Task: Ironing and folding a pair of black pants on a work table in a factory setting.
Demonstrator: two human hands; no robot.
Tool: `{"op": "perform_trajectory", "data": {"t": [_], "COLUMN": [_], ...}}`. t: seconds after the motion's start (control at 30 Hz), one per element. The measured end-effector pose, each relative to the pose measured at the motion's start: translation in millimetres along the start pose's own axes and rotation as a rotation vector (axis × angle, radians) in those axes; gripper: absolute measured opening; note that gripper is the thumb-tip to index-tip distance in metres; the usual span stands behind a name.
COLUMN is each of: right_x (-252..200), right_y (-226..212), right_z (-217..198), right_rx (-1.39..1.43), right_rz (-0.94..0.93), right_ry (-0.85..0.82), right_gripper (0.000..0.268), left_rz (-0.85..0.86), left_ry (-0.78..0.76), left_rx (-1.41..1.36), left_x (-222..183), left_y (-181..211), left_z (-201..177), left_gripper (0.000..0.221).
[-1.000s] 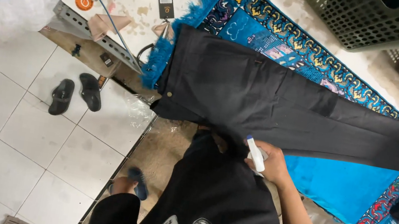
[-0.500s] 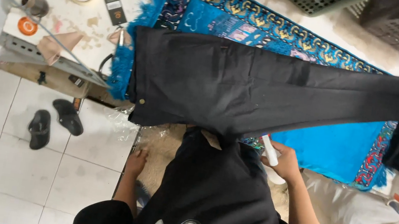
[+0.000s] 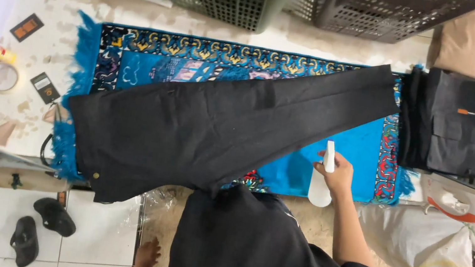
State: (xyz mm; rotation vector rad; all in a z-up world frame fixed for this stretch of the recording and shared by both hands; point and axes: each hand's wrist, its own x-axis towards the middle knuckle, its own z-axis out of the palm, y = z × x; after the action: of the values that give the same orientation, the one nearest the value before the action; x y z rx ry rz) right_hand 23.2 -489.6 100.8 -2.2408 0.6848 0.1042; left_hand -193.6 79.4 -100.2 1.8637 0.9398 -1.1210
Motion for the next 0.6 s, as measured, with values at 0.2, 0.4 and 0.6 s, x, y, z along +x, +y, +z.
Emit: {"op": "perform_trajectory", "data": {"t": [0.2, 0.4, 0.6], "right_x": [95, 169, 185], "right_y": [52, 40, 34], "right_z": [-28, -88, -40], "right_rx": [-0.068, 0.202, 0.087], "right_rz": [-0.01, 0.121, -0.084], "right_ry": [0.094, 0.239, -0.138], "right_gripper": [0.027, 0.042, 0.029], "left_rz": [0.017, 0.149, 0.102], "left_ry": [0.078, 0.146, 0.179], "left_rx": [-0.118, -0.146, 0.114], "left_x": [-82, -91, -87], "left_y": [126, 135, 57], "left_z": [31, 83, 133], "left_gripper": [0.059, 0.059, 0.066]}}
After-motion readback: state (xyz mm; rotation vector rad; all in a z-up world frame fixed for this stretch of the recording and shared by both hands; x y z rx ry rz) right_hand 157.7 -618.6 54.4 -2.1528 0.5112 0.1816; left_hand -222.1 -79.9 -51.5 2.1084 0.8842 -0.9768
